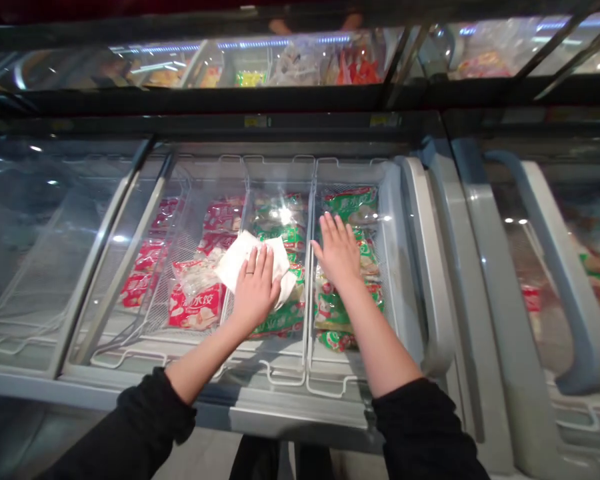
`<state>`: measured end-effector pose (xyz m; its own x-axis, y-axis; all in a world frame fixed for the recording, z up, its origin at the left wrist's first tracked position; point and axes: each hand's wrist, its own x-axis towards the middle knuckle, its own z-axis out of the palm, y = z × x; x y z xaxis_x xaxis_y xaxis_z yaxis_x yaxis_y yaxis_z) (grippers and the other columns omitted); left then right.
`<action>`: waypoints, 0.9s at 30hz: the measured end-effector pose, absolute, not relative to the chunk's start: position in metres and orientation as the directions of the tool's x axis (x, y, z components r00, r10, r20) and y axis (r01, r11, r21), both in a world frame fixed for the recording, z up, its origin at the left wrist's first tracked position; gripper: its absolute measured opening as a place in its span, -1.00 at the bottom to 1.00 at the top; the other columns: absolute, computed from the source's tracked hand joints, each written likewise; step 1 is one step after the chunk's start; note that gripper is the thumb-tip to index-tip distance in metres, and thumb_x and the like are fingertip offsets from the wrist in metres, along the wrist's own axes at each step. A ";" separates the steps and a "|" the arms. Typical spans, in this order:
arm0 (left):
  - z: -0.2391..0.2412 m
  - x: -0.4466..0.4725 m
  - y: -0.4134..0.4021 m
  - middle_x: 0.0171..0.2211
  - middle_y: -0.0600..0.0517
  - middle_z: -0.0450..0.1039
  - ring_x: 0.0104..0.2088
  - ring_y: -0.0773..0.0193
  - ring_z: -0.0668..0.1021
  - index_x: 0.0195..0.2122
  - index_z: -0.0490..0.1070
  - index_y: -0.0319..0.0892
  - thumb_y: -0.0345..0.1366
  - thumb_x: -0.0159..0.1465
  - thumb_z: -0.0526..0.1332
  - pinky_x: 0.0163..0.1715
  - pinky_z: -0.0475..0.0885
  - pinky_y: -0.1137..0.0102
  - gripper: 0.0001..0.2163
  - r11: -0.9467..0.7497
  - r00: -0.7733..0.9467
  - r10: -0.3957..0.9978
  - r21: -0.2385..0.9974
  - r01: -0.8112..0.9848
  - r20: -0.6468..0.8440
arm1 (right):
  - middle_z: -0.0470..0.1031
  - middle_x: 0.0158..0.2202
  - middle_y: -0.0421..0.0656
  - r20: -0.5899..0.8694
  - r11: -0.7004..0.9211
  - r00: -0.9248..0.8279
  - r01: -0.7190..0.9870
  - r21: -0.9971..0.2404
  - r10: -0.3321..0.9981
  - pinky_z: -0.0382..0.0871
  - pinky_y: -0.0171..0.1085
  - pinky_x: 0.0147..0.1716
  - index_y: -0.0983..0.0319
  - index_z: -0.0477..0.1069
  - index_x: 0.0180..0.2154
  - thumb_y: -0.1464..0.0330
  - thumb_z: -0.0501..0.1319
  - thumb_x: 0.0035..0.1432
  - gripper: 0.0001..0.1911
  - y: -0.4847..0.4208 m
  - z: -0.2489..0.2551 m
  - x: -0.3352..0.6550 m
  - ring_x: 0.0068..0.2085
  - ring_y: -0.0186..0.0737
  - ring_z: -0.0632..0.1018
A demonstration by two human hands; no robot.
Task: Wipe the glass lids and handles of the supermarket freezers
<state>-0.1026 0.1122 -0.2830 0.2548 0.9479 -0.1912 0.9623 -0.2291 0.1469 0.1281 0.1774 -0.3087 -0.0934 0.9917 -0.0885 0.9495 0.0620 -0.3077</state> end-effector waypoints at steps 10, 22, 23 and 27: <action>-0.308 -0.071 0.276 0.56 -0.26 -0.10 0.55 -0.17 0.02 0.52 -0.02 -0.47 -0.25 0.52 -0.03 0.51 -0.04 -0.07 -0.39 0.082 -0.063 0.992 0.181 0.980 -0.109 | 0.14 0.50 0.25 0.064 -0.353 0.386 0.889 -0.293 0.920 0.09 0.20 0.47 0.49 0.08 0.46 0.28 -0.05 0.44 -0.31 0.170 -0.328 0.181 0.52 0.12 0.17; -0.297 0.024 0.221 0.55 0.04 -0.01 0.55 0.10 0.08 0.53 0.07 -0.16 -0.13 0.56 -0.10 0.51 0.02 0.11 -0.45 -0.791 0.836 0.542 0.281 0.543 -0.090 | 0.18 0.48 0.22 0.034 -0.366 0.400 0.868 -0.334 0.916 0.14 0.15 0.46 0.46 0.14 0.45 0.44 -0.14 0.44 -0.37 0.170 -0.325 0.177 0.52 0.04 0.18; -0.296 0.017 0.220 0.55 0.07 0.00 0.55 0.14 0.08 0.53 0.07 -0.13 -0.12 0.56 -0.09 0.52 0.00 0.14 -0.45 -0.823 0.869 0.486 0.288 0.490 -0.092 | 0.18 0.48 0.23 0.021 -0.365 0.396 0.864 -0.346 0.918 0.13 0.16 0.46 0.46 0.14 0.45 0.44 -0.14 0.44 -0.37 0.170 -0.323 0.177 0.52 0.05 0.18; -0.305 0.016 0.264 0.53 0.10 0.05 0.54 0.17 0.13 0.53 0.08 -0.04 -0.16 0.54 -0.06 0.52 -0.02 0.15 -0.46 -0.793 0.853 0.513 0.327 0.514 -0.098 | 0.16 0.49 0.24 -0.025 -0.375 0.398 0.841 -0.391 0.917 0.10 0.20 0.47 0.47 0.09 0.47 0.43 -0.18 0.46 -0.36 0.170 -0.317 0.176 0.52 0.10 0.17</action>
